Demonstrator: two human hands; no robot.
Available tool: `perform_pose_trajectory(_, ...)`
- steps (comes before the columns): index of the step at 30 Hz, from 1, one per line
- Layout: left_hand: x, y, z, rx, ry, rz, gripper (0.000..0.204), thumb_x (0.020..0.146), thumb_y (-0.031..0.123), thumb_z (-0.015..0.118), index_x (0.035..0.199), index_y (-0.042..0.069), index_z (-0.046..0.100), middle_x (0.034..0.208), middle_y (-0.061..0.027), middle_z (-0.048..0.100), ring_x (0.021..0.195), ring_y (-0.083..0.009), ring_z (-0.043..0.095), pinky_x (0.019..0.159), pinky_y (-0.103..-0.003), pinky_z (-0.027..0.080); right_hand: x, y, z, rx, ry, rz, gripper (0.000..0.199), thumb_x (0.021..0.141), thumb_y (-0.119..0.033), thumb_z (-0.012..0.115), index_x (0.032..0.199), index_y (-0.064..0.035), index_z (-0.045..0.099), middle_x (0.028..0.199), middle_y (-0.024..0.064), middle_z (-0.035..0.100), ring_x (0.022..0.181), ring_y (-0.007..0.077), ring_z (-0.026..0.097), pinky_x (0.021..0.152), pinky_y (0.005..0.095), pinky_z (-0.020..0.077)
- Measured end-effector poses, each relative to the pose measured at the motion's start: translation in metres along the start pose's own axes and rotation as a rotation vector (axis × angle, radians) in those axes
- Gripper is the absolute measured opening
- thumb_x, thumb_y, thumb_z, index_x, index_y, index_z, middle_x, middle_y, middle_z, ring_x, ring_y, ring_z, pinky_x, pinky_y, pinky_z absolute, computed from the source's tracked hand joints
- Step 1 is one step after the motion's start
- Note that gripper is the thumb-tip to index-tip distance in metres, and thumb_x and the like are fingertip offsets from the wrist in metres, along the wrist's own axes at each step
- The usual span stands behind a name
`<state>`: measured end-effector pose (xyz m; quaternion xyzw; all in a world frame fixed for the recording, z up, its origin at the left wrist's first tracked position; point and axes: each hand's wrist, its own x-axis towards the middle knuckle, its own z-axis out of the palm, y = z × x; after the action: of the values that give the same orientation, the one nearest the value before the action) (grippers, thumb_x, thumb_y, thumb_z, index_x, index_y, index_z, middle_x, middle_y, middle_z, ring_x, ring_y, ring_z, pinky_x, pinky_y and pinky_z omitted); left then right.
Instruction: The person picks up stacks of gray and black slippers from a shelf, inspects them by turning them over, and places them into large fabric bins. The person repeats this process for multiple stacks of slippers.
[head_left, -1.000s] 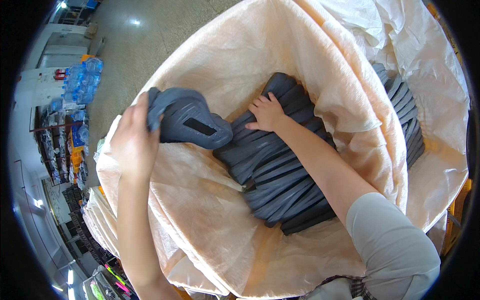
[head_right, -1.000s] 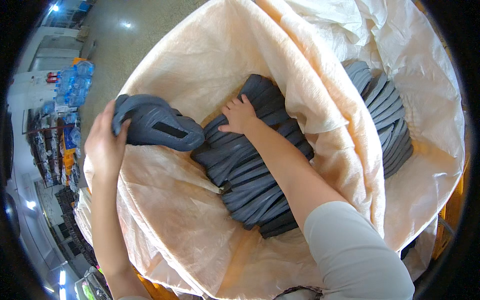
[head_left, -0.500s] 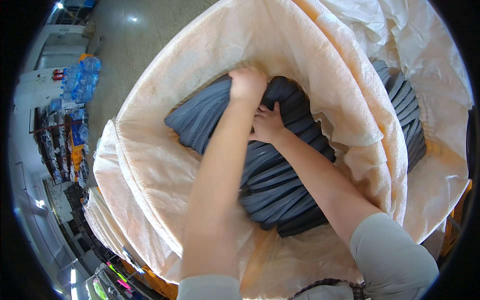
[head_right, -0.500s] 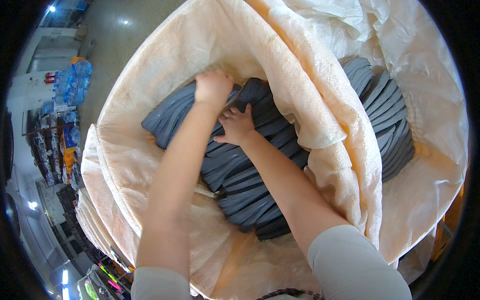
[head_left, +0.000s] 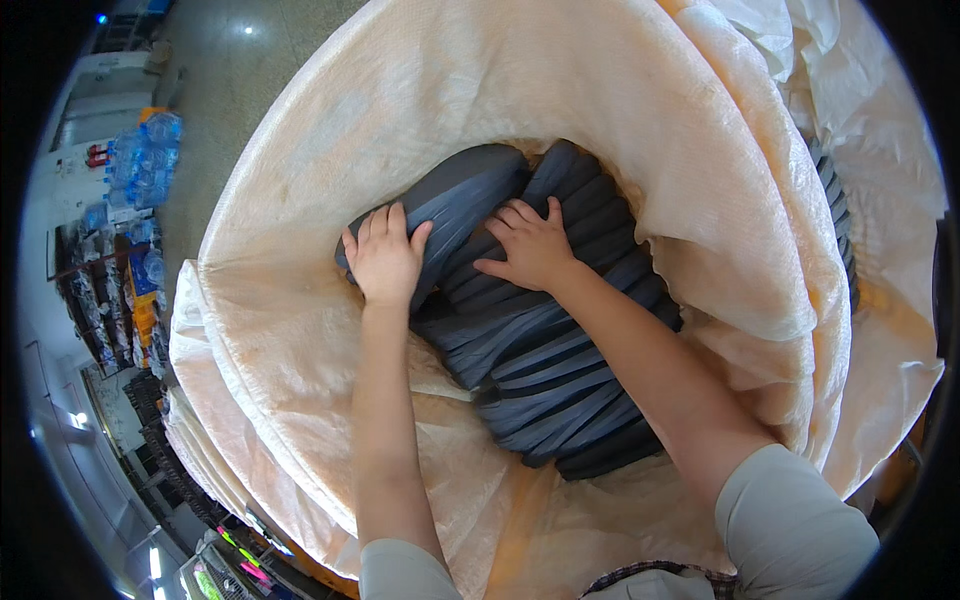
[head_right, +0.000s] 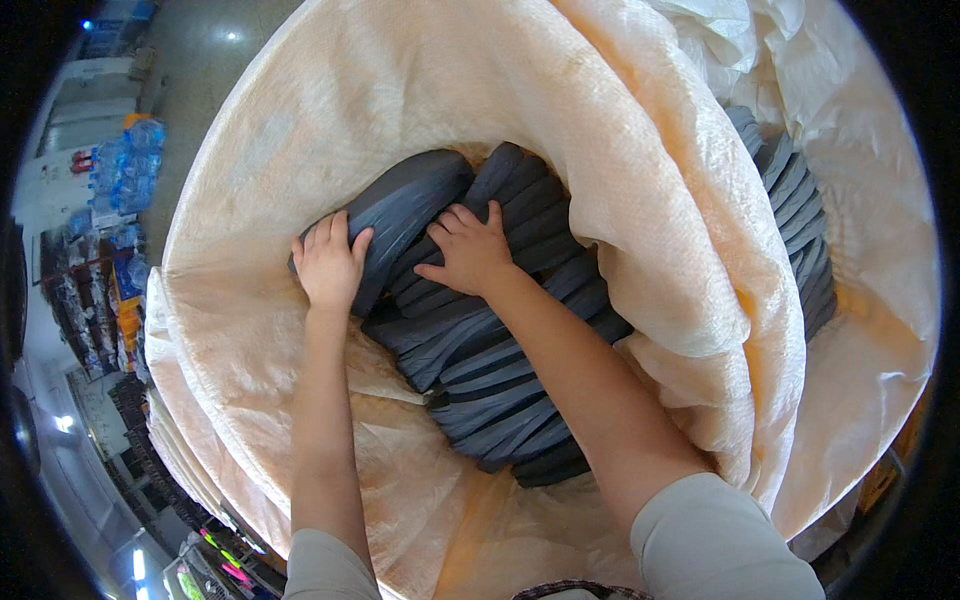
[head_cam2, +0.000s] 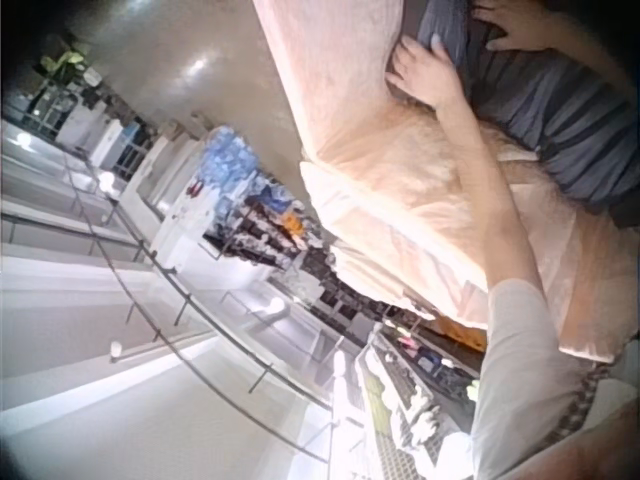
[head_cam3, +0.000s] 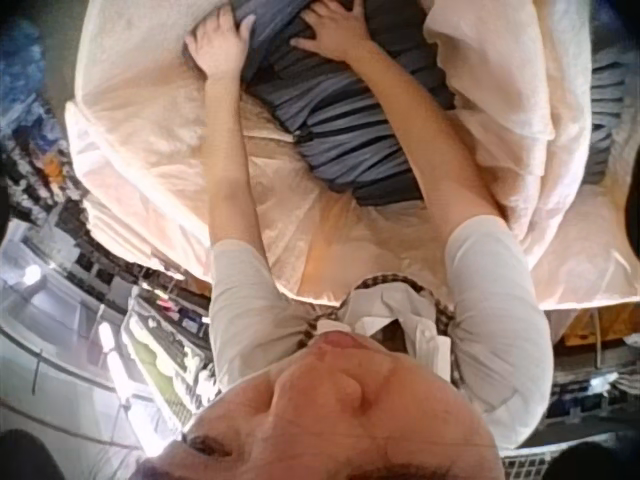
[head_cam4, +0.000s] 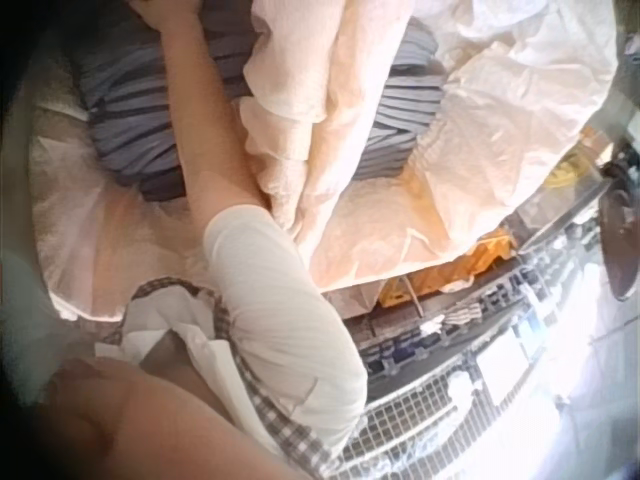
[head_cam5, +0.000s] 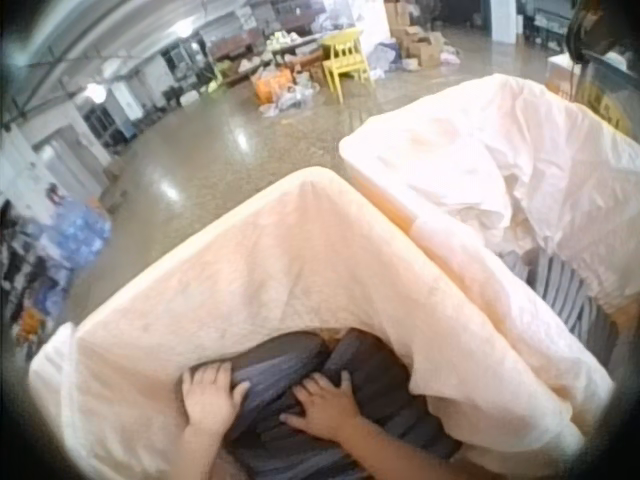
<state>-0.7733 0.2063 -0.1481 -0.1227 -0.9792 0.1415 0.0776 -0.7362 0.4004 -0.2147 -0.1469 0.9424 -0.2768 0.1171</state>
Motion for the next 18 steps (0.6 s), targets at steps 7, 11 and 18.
perform_pose_trajectory(7, 0.028, -0.023, 0.061, -0.142, -0.19, 0.04, 0.047, 0.087, 0.051, 0.047, 0.111, 0.011, 0.057, 0.103, -0.0088, 0.062, 0.096, -0.0288, 0.057, 0.086, -0.043, 0.04, 0.0, 0.001, 0.011, -0.029, 0.135, -0.027, 0.054, 0.084, -0.051, 0.053, 0.122, -0.0134, 0.053, 0.13, 0.007, 0.046, 0.13, 0.0219, 0.033, 0.099, 0.064, 0.0222)
perform_pose_trajectory(11, 0.008, -0.009, 0.073, -0.189, -0.095, -0.104, 0.055, 0.088, 0.048, 0.048, 0.13, 0.013, 0.044, 0.126, -0.0115, 0.049, 0.118, -0.0298, 0.043, 0.101, -0.051, 0.028, 0.008, 0.003, 0.019, -0.05, 0.185, -0.005, 0.054, 0.084, -0.05, 0.053, 0.125, -0.0142, 0.05, 0.133, 0.0089, 0.043, 0.131, 0.0244, 0.031, 0.101, 0.0615, 0.0217)
perform_pose_trajectory(18, -0.15, 0.068, 0.019, -0.426, 0.071, -0.5, 0.061, 0.089, 0.032, 0.054, 0.137, 0.002, 0.034, 0.141, -0.0177, 0.036, 0.131, -0.0369, 0.032, 0.103, -0.054, 0.026, -0.001, -0.014, 0.011, -0.126, 0.247, 0.162, 0.06, 0.086, -0.05, 0.05, 0.135, -0.0176, 0.041, 0.145, 0.0116, 0.028, 0.135, 0.0285, 0.023, 0.104, 0.0622, 0.0155)
